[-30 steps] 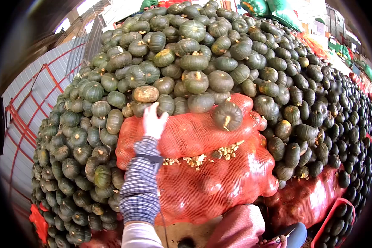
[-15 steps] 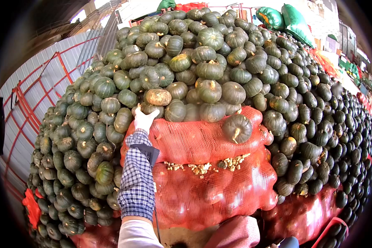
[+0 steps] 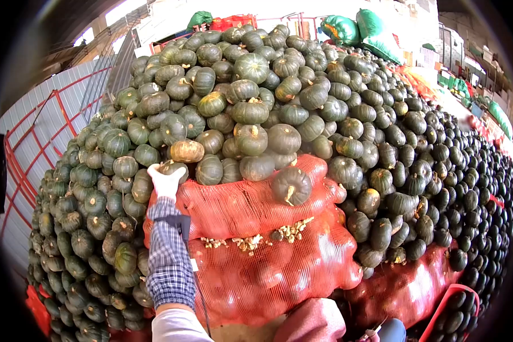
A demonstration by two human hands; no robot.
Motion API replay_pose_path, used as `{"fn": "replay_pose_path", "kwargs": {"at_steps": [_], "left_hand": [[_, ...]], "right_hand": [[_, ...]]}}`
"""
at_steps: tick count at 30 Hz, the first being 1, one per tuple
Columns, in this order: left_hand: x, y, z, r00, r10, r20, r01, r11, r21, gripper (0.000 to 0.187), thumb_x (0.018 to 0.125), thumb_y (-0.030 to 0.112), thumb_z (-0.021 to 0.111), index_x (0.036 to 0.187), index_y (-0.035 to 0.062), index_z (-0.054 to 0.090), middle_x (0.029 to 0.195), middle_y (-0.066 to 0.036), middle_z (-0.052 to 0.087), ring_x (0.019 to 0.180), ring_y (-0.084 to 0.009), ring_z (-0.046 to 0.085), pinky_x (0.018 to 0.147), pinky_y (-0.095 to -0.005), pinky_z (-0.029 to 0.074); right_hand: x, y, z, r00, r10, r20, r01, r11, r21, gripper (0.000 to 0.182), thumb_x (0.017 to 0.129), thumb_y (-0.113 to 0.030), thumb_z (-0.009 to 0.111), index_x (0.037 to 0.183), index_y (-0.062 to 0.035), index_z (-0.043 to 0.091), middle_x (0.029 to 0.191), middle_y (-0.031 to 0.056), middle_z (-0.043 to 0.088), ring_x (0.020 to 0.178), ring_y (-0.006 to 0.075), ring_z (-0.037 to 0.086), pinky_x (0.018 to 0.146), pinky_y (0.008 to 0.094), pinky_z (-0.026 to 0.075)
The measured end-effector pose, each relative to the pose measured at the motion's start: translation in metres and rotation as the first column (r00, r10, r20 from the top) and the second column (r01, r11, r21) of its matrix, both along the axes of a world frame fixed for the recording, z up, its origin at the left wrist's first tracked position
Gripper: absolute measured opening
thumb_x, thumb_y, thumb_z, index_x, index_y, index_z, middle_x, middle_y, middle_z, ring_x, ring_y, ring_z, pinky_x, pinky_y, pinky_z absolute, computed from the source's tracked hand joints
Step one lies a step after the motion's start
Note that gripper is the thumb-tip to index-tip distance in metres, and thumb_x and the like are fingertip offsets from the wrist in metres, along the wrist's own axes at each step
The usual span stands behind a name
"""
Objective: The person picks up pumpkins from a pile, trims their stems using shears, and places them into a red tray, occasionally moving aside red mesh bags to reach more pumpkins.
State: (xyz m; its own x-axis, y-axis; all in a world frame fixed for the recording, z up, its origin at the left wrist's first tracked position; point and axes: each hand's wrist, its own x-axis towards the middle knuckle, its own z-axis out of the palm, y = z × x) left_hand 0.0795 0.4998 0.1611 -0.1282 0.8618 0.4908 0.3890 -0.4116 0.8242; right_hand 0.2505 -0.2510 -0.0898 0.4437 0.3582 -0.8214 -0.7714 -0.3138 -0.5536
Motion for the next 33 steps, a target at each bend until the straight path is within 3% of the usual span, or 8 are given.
{"fn": "replay_pose_path", "kwargs": {"at_steps": [5,6,7,8,11,14,26,33], "left_hand": [[-0.034,-0.129,-0.049,0.849,-0.416,0.327,0.354,0.906,0.232,0.099,0.055,0.028,0.094,0.129,0.0099,0.031,0.123,-0.013,0.045,0.109,-0.0232,0.051,0.088,-0.0385,0.053],[-0.035,-0.157,-0.061,0.827,-0.465,0.316,0.415,0.884,0.217,0.101,0.055,0.029,0.094,0.131,0.0104,0.029,0.124,-0.013,0.045,0.11,-0.024,0.051,0.088,-0.0385,0.053],[-0.03,-0.179,-0.076,0.814,-0.498,0.299,0.452,0.866,0.213,0.104,0.055,0.029,0.094,0.132,0.0104,0.027,0.126,-0.014,0.044,0.111,-0.0252,0.051,0.091,-0.0395,0.052],[-0.023,-0.198,-0.089,0.792,-0.54,0.286,0.499,0.842,0.208,0.107,0.056,0.03,0.094,0.134,0.0104,0.025,0.128,-0.014,0.043,0.113,-0.0265,0.051,0.094,-0.0405,0.051],[0.005,-0.256,-0.111,0.764,-0.597,0.245,0.519,0.794,0.317,0.11,0.059,0.026,0.093,0.139,0.0102,0.02,0.134,-0.017,0.042,0.119,-0.0282,0.05,0.103,-0.0448,0.046],[0.018,-0.305,-0.105,0.783,-0.607,0.139,0.537,0.771,0.341,0.109,0.057,0.016,0.093,0.138,0.0075,0.021,0.137,-0.018,0.042,0.122,-0.029,0.049,0.107,-0.0457,0.042],[-0.016,-0.353,-0.085,0.648,-0.761,-0.029,0.755,0.637,0.154,0.105,0.058,0.013,0.092,0.135,0.001,0.022,0.137,-0.021,0.046,0.123,-0.0294,0.054,0.108,-0.0415,0.044],[-0.036,-0.356,-0.121,0.614,-0.784,0.092,0.779,0.621,0.087,0.108,0.059,0.017,0.093,0.138,0.0048,0.021,0.136,-0.02,0.045,0.126,-0.0299,0.049,0.11,-0.0441,0.039]], "right_hand": [[0.032,0.004,-0.014,0.977,0.112,0.179,-0.103,0.993,-0.061,0.028,0.079,-0.034,0.07,0.087,-0.0074,0.067,0.081,0.0065,0.068,0.08,0.0223,0.065,0.072,0.0364,0.055],[0.027,0.044,0.009,0.867,-0.024,0.497,-0.107,0.966,0.233,0.032,0.066,-0.015,0.074,0.094,-0.0025,0.063,0.084,0.0079,0.067,0.079,0.0202,0.065,0.07,0.0344,0.054],[0.029,0.062,0.036,0.688,0.225,0.69,-0.135,0.974,-0.184,0.065,0.06,-0.043,0.088,0.102,-0.0053,0.055,0.093,0.0098,0.066,0.098,0.0301,0.06,0.087,0.0459,0.049],[0.028,0.096,0.08,0.518,0.279,0.808,-0.198,0.959,-0.204,0.072,0.051,-0.029,0.09,0.106,-0.0014,0.053,0.093,0.0154,0.063,0.095,0.035,0.06,0.084,0.0471,0.049],[0.028,0.17,0.156,-0.161,0.477,0.864,-0.183,0.846,-0.501,0.073,0.049,-0.033,0.082,0.108,-0.0011,0.053,0.1,0.0198,0.056,0.098,0.0414,0.052,0.087,0.0501,0.042],[0.017,0.222,0.203,-0.395,0.343,0.852,-0.215,0.868,-0.448,0.071,0.051,-0.037,0.081,0.106,-0.0008,0.055,0.096,0.0163,0.052,0.096,0.0364,0.05,0.089,0.0481,0.037],[0.026,0.257,0.231,-0.637,0.455,0.623,-0.309,0.589,-0.746,0.073,0.061,-0.047,0.079,0.112,0.0009,0.056,0.102,0.017,0.063,0.107,0.0357,0.058,0.094,0.0497,0.042],[0.01,0.266,0.209,-0.502,0.647,0.575,-0.392,0.423,-0.817,0.049,0.072,-0.035,0.073,0.099,0.002,0.057,0.093,0.0238,0.065,0.094,0.0392,0.064,0.085,0.0485,0.05]]}}
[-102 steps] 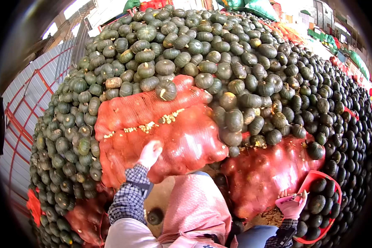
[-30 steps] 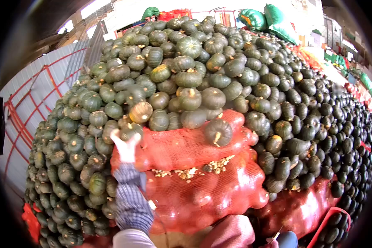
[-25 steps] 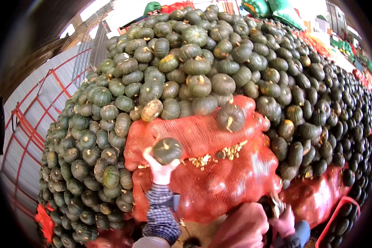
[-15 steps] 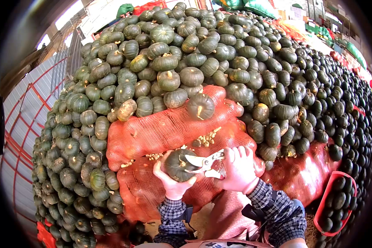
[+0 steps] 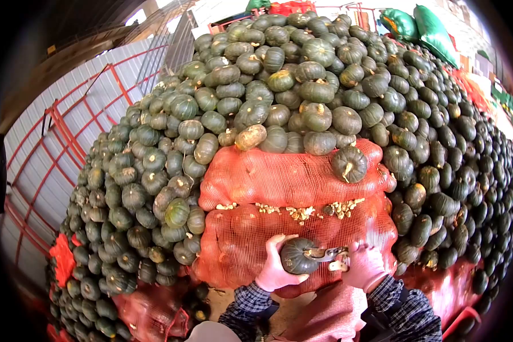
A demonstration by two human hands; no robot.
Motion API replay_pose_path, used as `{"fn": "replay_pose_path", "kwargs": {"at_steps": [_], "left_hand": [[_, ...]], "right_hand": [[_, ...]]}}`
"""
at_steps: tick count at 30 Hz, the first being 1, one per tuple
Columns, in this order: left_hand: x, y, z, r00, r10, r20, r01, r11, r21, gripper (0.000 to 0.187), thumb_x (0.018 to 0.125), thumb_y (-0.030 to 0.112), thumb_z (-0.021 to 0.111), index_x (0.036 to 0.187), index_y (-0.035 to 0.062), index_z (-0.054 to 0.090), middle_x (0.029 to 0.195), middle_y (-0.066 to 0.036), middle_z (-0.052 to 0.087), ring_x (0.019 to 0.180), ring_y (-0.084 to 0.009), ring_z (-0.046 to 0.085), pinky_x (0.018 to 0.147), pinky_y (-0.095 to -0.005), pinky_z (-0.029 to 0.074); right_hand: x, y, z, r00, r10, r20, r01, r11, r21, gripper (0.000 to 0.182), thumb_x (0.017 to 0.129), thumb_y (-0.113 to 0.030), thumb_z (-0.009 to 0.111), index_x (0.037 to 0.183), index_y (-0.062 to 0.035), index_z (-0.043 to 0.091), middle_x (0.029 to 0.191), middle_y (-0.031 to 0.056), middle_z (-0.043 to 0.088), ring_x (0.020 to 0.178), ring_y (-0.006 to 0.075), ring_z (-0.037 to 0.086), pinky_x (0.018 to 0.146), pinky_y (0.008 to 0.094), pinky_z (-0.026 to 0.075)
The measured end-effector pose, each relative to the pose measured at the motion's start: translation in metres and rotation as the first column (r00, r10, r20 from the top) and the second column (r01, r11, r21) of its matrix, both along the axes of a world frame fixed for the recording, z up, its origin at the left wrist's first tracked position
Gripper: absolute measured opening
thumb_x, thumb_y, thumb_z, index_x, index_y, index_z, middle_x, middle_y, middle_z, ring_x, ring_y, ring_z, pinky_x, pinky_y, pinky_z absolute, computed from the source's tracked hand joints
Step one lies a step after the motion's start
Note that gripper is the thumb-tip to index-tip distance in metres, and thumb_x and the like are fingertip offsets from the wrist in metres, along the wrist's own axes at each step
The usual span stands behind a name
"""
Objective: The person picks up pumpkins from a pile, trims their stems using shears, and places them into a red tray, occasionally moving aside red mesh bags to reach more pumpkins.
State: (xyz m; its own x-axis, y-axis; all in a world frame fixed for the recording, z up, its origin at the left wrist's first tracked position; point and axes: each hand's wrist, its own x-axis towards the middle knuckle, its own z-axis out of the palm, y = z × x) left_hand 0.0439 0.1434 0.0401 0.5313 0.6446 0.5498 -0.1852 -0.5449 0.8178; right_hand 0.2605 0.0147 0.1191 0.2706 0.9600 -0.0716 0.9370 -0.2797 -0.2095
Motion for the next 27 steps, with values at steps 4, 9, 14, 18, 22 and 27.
{"fn": "replay_pose_path", "kwargs": {"at_steps": [4,9,14,18,22,27], "left_hand": [[-0.025,-0.012,-0.013,0.988,-0.011,-0.151,-0.015,0.986,-0.167,0.113,0.059,0.018,0.094,0.14,0.0057,0.017,0.133,-0.021,0.046,0.124,-0.029,0.049,0.109,-0.0448,0.04],[-0.04,-0.022,-0.029,0.974,-0.013,-0.226,-0.05,0.962,-0.27,0.115,0.06,0.022,0.093,0.143,0.0073,0.016,0.132,-0.019,0.045,0.125,-0.0272,0.047,0.108,-0.0429,0.041],[-0.021,-0.022,0.006,0.974,-0.152,0.166,0.216,0.842,-0.495,0.084,0.069,0.024,0.092,0.134,0.0063,0.041,0.128,-0.013,0.051,0.118,-0.0224,0.053,0.104,-0.0397,0.045],[0.005,-0.007,0.018,0.965,-0.24,-0.11,0.244,0.969,0.028,0.088,0.062,0.031,0.093,0.133,0.0071,0.046,0.138,-0.018,0.042,0.133,-0.0333,0.041,0.114,-0.0458,0.032],[0.024,0.073,0.112,0.921,-0.053,-0.386,0.165,0.95,0.264,0.072,0.069,0.028,0.086,0.127,0.0014,0.053,0.12,-0.014,0.055,0.119,-0.0284,0.053,0.105,-0.0403,0.042],[0.066,0.266,0.203,0.681,0.694,-0.233,-0.531,0.687,0.496,0.062,0.07,0.036,0.083,0.118,0.0027,0.063,0.112,-0.021,0.066,0.107,-0.0337,0.062,0.093,-0.0454,0.05]], "right_hand": [[0.005,0.0,-0.033,0.992,0.124,0.036,-0.123,0.992,-0.026,0.048,0.069,-0.037,0.074,0.093,0.0014,0.058,0.075,0.0213,0.068,0.074,0.0384,0.07,0.069,0.0483,0.055],[-0.001,0.006,-0.059,0.998,0.055,-0.03,-0.054,0.998,0.035,0.05,0.073,-0.044,0.075,0.091,0.001,0.061,0.073,0.0197,0.068,0.071,0.0393,0.068,0.065,0.046,0.056],[-0.029,0.001,-0.094,-0.543,-0.053,-0.838,0.104,0.986,-0.129,0.048,0.09,-0.037,0.065,0.119,0.0014,0.061,0.102,0.0167,0.072,0.08,0.0353,0.07,0.074,0.0449,0.059],[-0.042,0.0,-0.086,-0.699,0.081,-0.71,0.159,0.986,-0.044,0.051,0.087,-0.028,0.065,0.125,0.0041,0.057,0.113,0.0174,0.069,0.091,0.0343,0.07,0.08,0.0454,0.061],[-0.015,-0.033,-0.081,-0.385,0.095,-0.918,0.421,0.903,-0.083,0.03,0.076,-0.006,0.064,0.105,0.0028,0.064,0.099,0.0117,0.071,0.082,0.0256,0.07,0.074,0.0394,0.061],[0.008,-0.124,-0.093,-0.286,0.27,-0.919,0.777,0.627,-0.058,0.046,0.064,0.005,0.058,0.109,0.0068,0.064,0.102,0.0133,0.071,0.091,0.0263,0.07,0.086,0.0403,0.057]]}}
